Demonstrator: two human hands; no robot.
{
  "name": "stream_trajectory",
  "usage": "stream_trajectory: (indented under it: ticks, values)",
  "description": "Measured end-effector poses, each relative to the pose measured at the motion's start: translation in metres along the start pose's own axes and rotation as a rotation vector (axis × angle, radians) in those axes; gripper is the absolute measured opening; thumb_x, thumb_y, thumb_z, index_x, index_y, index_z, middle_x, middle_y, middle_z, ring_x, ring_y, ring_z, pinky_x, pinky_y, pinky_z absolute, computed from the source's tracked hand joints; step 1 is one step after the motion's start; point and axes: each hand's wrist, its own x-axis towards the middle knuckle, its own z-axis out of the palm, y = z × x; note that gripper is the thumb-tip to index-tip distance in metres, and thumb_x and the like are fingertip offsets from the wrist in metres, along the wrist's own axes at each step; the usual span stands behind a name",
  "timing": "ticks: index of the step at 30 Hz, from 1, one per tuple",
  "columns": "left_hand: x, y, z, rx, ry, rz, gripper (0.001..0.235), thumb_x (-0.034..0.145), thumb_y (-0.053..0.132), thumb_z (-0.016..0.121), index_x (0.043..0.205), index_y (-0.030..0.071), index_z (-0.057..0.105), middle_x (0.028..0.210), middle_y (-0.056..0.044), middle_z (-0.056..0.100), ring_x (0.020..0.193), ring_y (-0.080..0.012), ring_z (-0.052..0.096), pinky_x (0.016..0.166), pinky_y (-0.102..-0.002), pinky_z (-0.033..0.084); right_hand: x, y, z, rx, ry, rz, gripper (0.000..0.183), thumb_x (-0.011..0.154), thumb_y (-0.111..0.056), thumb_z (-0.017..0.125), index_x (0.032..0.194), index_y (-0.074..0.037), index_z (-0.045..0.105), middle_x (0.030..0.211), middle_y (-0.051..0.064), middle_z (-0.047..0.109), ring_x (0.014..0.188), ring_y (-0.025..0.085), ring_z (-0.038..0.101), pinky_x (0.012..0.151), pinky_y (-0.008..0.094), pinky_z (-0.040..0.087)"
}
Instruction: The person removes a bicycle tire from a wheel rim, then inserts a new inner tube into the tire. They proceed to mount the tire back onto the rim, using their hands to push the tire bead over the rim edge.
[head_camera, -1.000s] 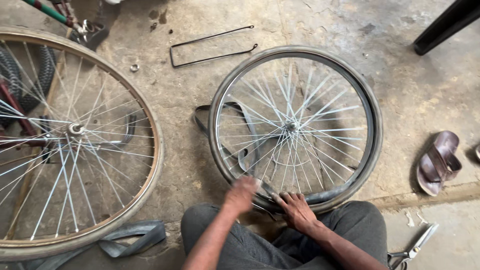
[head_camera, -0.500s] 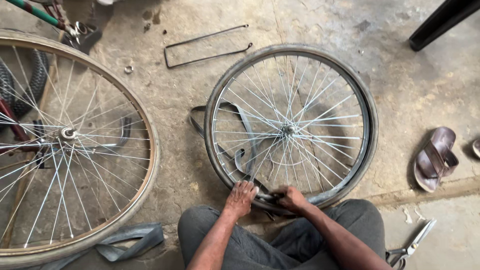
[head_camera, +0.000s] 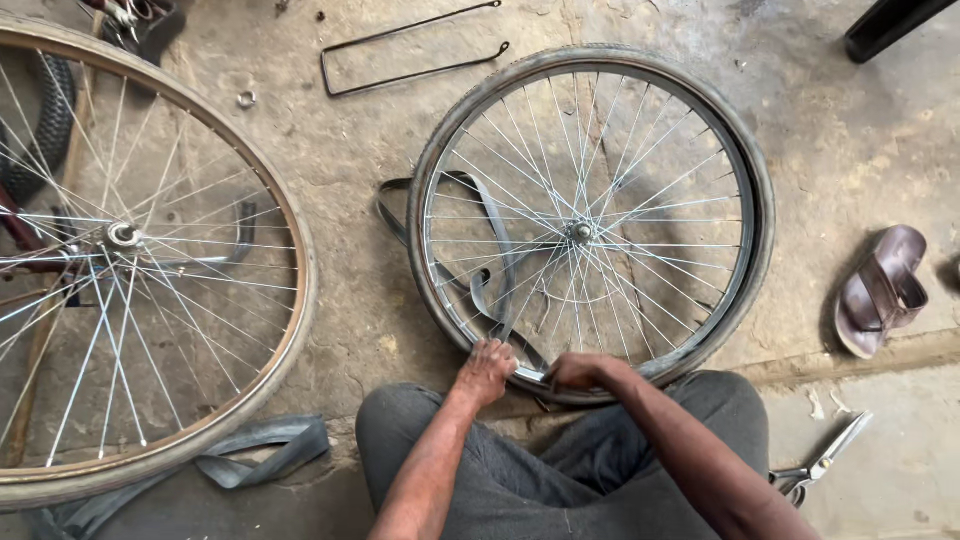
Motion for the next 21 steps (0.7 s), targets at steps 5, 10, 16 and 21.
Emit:
stream_trajectory:
  ticks: [5, 10, 16, 21]
  values:
    - [0.007, 0.008, 0.006, -0.061, 0.01, -0.114, 0.01, 0.092, 0.006, 0.065, 0.1, 0.011, 0.067, 0.111, -0.009, 0.07, 0.115, -0.0321, 0.059, 0.109, -0.056, 0.039, 0.005, -0.039, 0.025, -0.281, 0.068, 0.34, 0.033, 0.085, -0.034, 0.07, 0.108, -0.011, 0.077, 0.107, 0.016, 0.073, 0.099, 0.035, 0.07, 0.087, 0.047, 0.056]
    - [0.021, 0.033, -0.088, -0.278, -0.242, -0.408, 0.05, 0.07, 0.028, 0.087, 0.114, 0.015, 0.068, 0.113, -0.02, 0.065, 0.111, -0.0379, 0.056, 0.1, -0.048, 0.043, -0.02, -0.048, 0.053, -0.28, 0.573, 0.101, 0.024, 0.085, -0.038, 0.069, 0.101, -0.021, 0.076, 0.09, 0.013, 0.074, 0.088, 0.036, 0.07, 0.076, 0.051, 0.054]
    - [-0.002, 0.034, -0.087, -0.438, 0.869, -1.022, 0.077, 0.067, 0.027, 0.091, 0.126, -0.01, 0.06, 0.116, -0.027, 0.065, 0.109, -0.0413, 0.059, 0.092, -0.048, 0.046, -0.033, -0.084, 0.039, -0.103, 0.681, 0.034, 0.027, 0.09, -0.04, 0.068, 0.103, -0.019, 0.077, 0.09, 0.014, 0.074, 0.086, 0.037, 0.07, 0.076, 0.048, 0.056]
    - [0.026, 0.02, -0.045, -1.018, 0.671, -1.35, 0.059, 0.074, 0.027, 0.084, 0.115, -0.012, 0.068, 0.117, -0.028, 0.075, 0.106, -0.0368, 0.072, 0.095, -0.043, 0.054, -0.02, -0.122, 0.003, 0.091, 0.792, -0.138, 0.03, 0.088, -0.034, 0.072, 0.108, -0.013, 0.077, 0.106, 0.015, 0.076, 0.097, 0.035, 0.071, 0.083, 0.044, 0.057]
